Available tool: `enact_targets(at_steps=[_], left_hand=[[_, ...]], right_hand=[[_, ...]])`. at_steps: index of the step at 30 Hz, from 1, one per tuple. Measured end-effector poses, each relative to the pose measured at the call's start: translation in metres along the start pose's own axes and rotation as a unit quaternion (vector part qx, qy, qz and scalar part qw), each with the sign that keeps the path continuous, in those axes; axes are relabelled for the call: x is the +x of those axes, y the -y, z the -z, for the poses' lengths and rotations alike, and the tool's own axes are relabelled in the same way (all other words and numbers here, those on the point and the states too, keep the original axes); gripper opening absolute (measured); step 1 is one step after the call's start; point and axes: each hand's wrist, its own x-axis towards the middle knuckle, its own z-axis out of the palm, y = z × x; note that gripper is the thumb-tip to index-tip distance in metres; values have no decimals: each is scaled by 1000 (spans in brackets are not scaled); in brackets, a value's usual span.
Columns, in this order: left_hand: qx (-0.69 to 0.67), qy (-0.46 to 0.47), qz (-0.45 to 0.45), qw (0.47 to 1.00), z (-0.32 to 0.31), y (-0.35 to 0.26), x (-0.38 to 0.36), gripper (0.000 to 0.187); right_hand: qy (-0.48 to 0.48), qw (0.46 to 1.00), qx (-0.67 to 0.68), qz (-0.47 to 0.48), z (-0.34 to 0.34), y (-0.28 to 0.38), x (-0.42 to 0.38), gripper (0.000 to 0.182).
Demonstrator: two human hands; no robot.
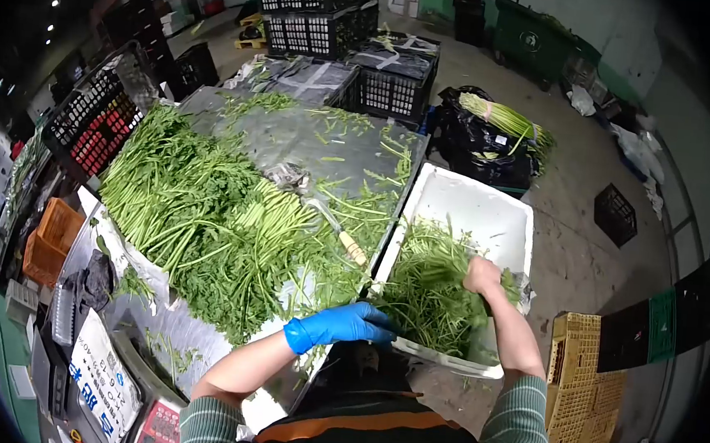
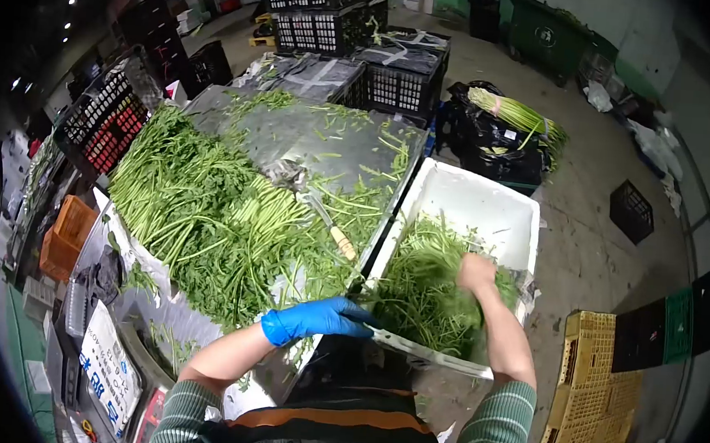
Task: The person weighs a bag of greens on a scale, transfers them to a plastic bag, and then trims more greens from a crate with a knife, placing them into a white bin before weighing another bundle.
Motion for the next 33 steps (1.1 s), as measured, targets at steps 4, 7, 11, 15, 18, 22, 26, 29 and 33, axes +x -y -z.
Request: enact_targets(at_steps=[4, 7, 11, 15, 18, 22, 26, 29, 33], left_hand=[[-197, -211, -56, 956, -17, 17, 48, 59], [-199, -228, -170, 938, 4, 2, 54, 43], [-164, -356, -256, 884, 7, 14, 34, 31], [-41, -353, -229, 906, 26, -13, -11, 32], [96, -347, -242, 901, 32, -5, -20, 45], [-101, -275, -198, 935, 20, -17, -28, 49], [-34, -239, -125, 962, 26, -2, -44, 39], [-82, -254, -78, 961, 30, 7, -47, 37], [-42, -278, -147, 948, 21, -18, -39, 43]], right_hand=[[-246, 947, 98, 185, 52, 78, -40, 26], [-298, 917, 93, 249, 48, 131, -79, 38], [-279, 884, 72, 369, 28, 142, -93, 58], [-221, 837, 251, 434, 77, 120, -106, 41], [-222, 781, 485, 323, 113, 125, -107, 40], [-114, 742, 451, 483, 124, 141, -96, 31], [-218, 750, 551, 293, 121, 114, -54, 14], [-250, 848, 355, 304, 108, 88, -44, 47], [52, 799, 473, 367, 105, 122, -94, 65]])
